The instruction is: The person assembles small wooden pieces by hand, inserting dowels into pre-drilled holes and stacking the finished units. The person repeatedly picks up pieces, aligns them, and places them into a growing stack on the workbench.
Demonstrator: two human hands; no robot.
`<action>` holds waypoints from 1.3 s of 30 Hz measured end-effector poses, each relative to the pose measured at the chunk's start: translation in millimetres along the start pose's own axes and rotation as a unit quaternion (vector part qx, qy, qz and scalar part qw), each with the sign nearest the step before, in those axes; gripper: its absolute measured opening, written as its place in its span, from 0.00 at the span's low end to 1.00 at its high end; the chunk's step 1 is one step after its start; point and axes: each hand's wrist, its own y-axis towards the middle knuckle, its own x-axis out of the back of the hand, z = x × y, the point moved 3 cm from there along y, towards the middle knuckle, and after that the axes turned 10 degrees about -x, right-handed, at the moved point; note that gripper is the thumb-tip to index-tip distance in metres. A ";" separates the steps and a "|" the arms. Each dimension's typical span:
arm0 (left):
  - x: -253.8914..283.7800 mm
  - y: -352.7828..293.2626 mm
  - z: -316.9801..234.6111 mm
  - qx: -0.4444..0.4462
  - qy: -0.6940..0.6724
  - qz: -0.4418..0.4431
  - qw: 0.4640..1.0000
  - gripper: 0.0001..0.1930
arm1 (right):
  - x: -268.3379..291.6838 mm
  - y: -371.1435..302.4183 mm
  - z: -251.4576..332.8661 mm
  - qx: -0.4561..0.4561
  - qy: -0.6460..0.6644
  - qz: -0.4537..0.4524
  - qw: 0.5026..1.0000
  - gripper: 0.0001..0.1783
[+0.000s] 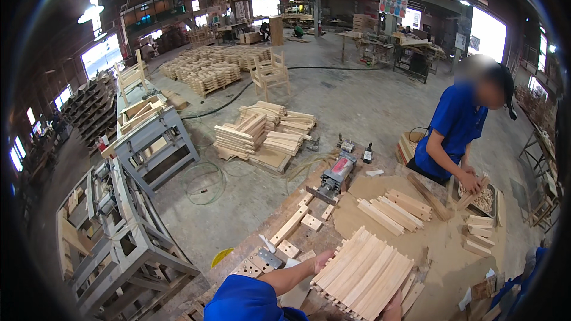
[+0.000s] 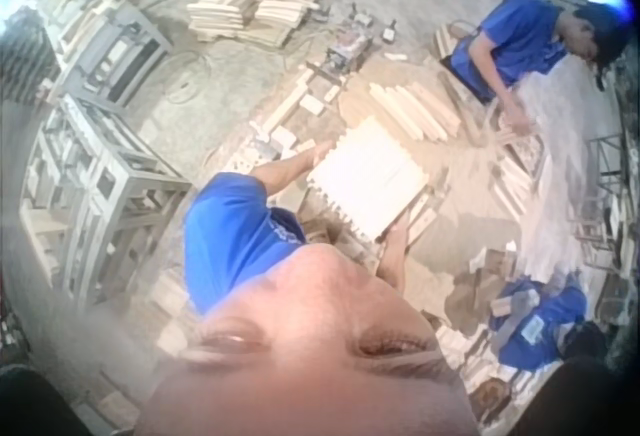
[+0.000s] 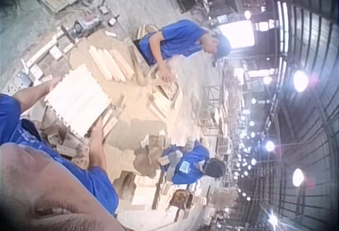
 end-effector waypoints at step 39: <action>-40.1 -41.1 147.9 0.243 0.276 0.000 0.930 0.26 | -34.1 -315.5 -208.1 0.219 0.148 -0.120 0.957 0.34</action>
